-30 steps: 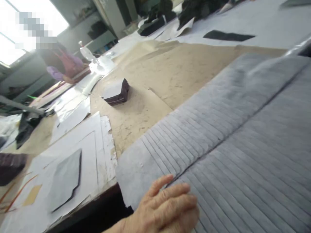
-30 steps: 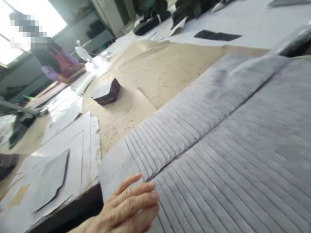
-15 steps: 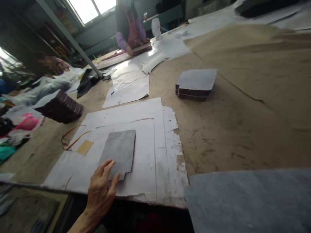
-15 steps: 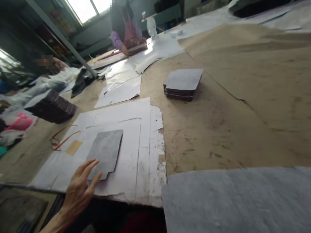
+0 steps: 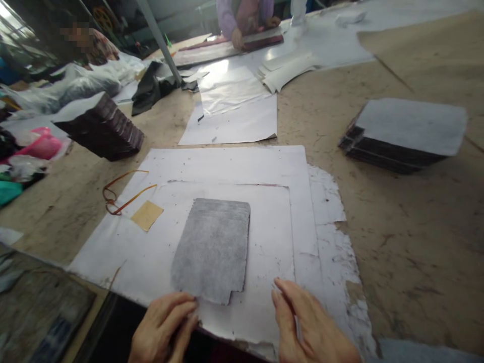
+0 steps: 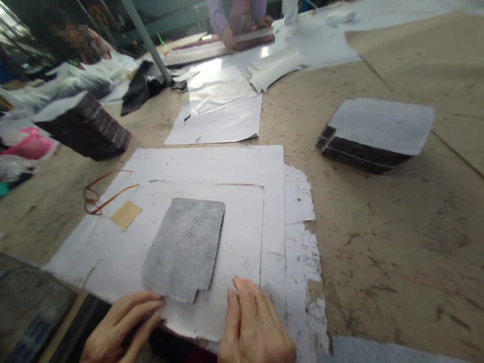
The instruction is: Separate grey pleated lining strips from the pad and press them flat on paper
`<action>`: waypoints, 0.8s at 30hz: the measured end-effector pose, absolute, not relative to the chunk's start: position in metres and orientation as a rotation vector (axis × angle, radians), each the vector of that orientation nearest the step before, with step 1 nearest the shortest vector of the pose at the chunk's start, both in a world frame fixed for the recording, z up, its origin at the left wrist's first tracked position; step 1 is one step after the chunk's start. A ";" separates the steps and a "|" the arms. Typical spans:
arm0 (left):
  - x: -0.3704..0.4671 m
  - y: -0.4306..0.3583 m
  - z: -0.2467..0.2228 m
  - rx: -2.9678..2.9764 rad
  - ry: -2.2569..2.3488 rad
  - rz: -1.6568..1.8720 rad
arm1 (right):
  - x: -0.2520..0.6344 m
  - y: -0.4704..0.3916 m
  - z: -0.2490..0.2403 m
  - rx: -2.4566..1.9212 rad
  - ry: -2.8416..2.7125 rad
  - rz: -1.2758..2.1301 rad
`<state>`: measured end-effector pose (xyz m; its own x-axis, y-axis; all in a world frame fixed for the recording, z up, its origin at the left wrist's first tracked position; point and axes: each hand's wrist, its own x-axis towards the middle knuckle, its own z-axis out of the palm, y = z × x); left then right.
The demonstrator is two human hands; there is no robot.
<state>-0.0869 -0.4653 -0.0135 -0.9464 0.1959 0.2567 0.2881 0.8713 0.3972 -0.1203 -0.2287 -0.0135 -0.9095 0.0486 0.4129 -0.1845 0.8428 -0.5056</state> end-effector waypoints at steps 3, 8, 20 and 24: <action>-0.128 -0.477 -0.007 0.046 -2.895 -0.602 | -0.157 -0.254 -0.015 -0.117 -2.716 0.883; -0.205 -0.474 -0.011 0.450 -2.970 -0.449 | -0.200 -0.302 -0.012 -0.401 -2.919 0.722; -0.239 -0.476 -0.009 0.793 -3.174 -0.661 | -0.225 -0.306 -0.009 -0.690 -3.129 0.842; -0.236 -0.475 -0.016 0.648 -3.124 -0.555 | -0.221 -0.313 -0.014 -0.591 -2.977 0.709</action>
<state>-0.2358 -0.4751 -0.0160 -0.9155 -0.3684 -0.1614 -0.4015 0.8617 0.3104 -0.2207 -0.3135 -0.0141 -0.9278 0.3678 -0.0624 0.3564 0.8247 -0.4391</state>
